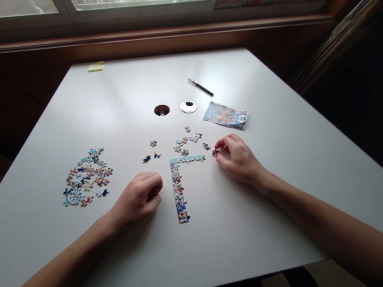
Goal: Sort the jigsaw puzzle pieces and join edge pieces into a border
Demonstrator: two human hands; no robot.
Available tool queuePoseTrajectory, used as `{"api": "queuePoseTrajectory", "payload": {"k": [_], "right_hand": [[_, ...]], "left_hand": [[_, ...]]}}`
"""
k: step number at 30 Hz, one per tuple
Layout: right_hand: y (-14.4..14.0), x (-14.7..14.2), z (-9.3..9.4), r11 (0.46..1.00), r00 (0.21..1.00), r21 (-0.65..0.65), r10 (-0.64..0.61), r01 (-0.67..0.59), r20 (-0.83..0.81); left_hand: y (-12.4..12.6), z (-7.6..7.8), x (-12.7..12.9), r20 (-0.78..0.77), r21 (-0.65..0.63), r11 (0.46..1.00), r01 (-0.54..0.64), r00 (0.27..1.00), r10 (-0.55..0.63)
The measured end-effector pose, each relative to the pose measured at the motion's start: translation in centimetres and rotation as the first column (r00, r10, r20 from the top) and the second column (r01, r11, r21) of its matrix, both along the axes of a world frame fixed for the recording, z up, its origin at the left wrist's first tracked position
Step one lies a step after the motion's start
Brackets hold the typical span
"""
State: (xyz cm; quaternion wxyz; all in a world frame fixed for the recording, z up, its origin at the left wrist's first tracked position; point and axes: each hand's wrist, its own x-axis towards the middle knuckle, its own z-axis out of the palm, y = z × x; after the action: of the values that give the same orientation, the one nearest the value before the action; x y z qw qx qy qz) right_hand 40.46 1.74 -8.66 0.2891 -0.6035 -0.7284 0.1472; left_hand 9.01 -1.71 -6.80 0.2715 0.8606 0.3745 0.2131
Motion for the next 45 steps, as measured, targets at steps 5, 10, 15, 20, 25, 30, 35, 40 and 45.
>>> {"api": "queuePoseTrajectory", "payload": {"k": [5, 10, 15, 20, 25, 30, 35, 40, 45], "right_hand": [[0.1, 0.1, -0.1, 1.0, 0.999, 0.01, 0.004, -0.004, -0.043], [0.0, 0.2, -0.1, 1.0, 0.998, 0.018, 0.014, -0.013, -0.062], [0.0, 0.2, -0.1, 1.0, 0.999, 0.014, 0.007, -0.007, -0.051], [0.2, 0.3, -0.4, 1.0, 0.999, 0.028, 0.015, -0.014, -0.049], [0.3, 0.0, -0.5, 0.998, 0.999, 0.059, 0.006, -0.004, -0.038], [0.3, -0.2, -0.5, 0.998, 0.999, 0.063, 0.003, 0.0, -0.047], [0.3, 0.1, -0.7, 0.998, 0.997, 0.056, 0.005, -0.001, -0.074], [0.4, 0.2, -0.9, 0.998, 0.996, 0.055, 0.01, -0.006, -0.085], [0.5, 0.2, -1.1, 0.997, 0.998, 0.078, 0.023, -0.018, -0.067]], "left_hand": [[0.1, -0.2, -0.1, -0.001, 0.003, 1.0, 0.0, 1.0, 0.0], [0.1, -0.4, -0.1, 0.016, 0.027, 1.0, 0.006, 1.0, -0.007], [0.3, -0.5, -0.2, 0.021, 0.021, 1.0, 0.013, 1.0, -0.014], [0.2, -0.2, 0.0, 0.031, -0.002, 1.0, -0.009, 0.999, 0.009], [0.3, 0.1, 0.2, 0.094, -0.017, 0.997, -0.081, 0.992, 0.082], [3.9, 1.3, 0.7, 0.035, 0.118, 0.977, -0.178, 0.984, 0.175], [9.1, 2.4, 3.0, -0.181, 0.088, 0.987, -0.132, 0.972, 0.147], [10.9, 2.1, 5.4, -0.255, 0.02, 0.992, -0.126, 0.959, 0.127], [11.0, 2.4, 4.8, -0.274, -0.026, 0.994, -0.104, 0.957, 0.093]]}}
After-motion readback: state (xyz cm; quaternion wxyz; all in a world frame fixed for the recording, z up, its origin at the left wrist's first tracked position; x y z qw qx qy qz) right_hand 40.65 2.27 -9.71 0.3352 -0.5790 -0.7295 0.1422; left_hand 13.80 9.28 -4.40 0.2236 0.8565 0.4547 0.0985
